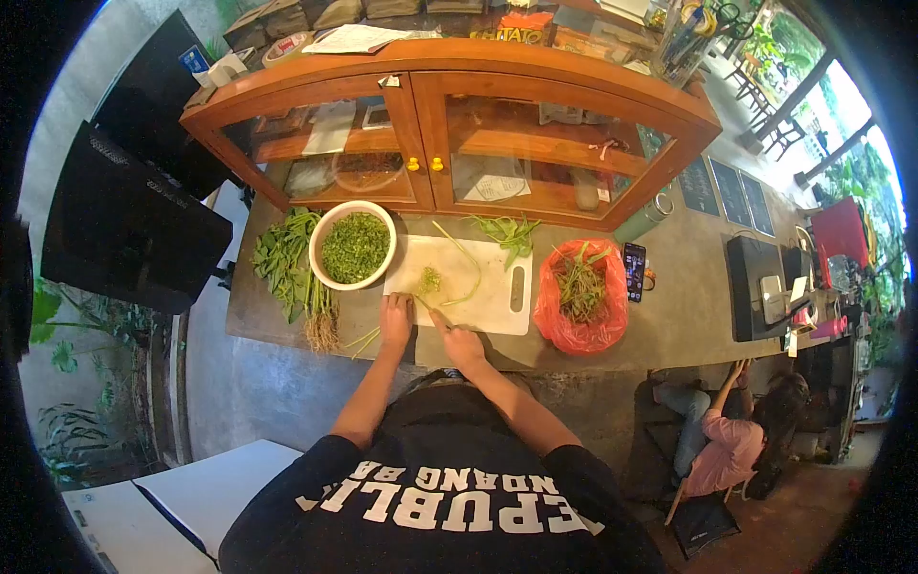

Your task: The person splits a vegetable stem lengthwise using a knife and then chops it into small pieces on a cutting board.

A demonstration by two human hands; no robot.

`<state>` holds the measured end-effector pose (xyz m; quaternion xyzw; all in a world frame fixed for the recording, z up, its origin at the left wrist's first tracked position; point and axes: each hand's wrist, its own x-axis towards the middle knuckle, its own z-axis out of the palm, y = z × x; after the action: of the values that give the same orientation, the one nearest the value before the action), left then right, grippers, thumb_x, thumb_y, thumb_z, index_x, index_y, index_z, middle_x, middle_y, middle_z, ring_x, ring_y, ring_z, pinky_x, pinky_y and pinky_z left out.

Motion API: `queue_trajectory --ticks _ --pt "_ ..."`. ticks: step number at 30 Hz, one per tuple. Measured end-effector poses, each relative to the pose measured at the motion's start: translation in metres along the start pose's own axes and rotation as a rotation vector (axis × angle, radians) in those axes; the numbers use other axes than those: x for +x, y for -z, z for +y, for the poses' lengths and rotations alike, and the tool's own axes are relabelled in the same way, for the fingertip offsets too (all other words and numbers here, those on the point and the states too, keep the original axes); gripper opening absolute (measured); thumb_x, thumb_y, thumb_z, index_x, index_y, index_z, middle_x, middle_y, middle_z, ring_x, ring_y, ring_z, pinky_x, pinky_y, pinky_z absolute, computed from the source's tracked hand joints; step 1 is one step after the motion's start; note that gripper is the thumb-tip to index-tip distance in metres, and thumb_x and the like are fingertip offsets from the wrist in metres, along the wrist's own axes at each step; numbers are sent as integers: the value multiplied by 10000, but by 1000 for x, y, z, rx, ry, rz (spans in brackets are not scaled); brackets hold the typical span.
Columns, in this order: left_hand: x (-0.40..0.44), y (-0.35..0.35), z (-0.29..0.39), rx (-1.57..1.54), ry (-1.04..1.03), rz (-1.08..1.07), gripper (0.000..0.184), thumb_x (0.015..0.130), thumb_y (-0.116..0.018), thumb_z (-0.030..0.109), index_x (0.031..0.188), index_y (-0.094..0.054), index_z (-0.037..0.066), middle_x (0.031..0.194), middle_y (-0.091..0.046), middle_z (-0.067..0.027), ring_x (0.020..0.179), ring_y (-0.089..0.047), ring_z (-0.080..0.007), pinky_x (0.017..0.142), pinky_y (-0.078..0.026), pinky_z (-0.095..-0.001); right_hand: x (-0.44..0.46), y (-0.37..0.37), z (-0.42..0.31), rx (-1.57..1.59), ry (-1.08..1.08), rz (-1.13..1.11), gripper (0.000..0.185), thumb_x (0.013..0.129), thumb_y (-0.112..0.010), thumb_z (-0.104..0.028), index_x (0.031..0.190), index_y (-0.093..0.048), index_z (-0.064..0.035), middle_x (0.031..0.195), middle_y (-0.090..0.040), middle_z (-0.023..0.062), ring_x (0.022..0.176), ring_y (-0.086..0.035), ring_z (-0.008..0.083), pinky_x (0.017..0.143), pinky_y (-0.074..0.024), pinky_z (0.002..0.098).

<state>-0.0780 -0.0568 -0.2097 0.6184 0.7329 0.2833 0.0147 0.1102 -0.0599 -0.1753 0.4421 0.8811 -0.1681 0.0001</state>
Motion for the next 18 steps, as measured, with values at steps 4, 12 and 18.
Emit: queue_trajectory --ticks 4,12,18 --pt "-1 3 3 22 -18 1 95 857 -634 82 940 -676 62 945 -618 -107 928 -559 -321 794 -478 -432 0 -4 1 -23 8 26 826 822 -529 -6 1562 -221 -207 726 -663 186 636 -681 338 602 -571 452" --pt "1 6 5 -48 -38 14 101 826 -660 61 922 -692 59 932 -640 -99 916 -576 -315 796 -480 -427 4 10 9 105 -61 -44 797 858 -543 -52 1558 -222 -260 733 -661 222 656 -672 392 632 -562 500" --pt "1 3 7 -100 -6 41 83 808 -691 70 888 -712 68 935 -639 -75 924 -572 -305 800 -473 -426 2 5 6 86 -26 -51 780 866 -555 -88 1555 -227 -252 722 -658 217 665 -670 391 641 -554 504"
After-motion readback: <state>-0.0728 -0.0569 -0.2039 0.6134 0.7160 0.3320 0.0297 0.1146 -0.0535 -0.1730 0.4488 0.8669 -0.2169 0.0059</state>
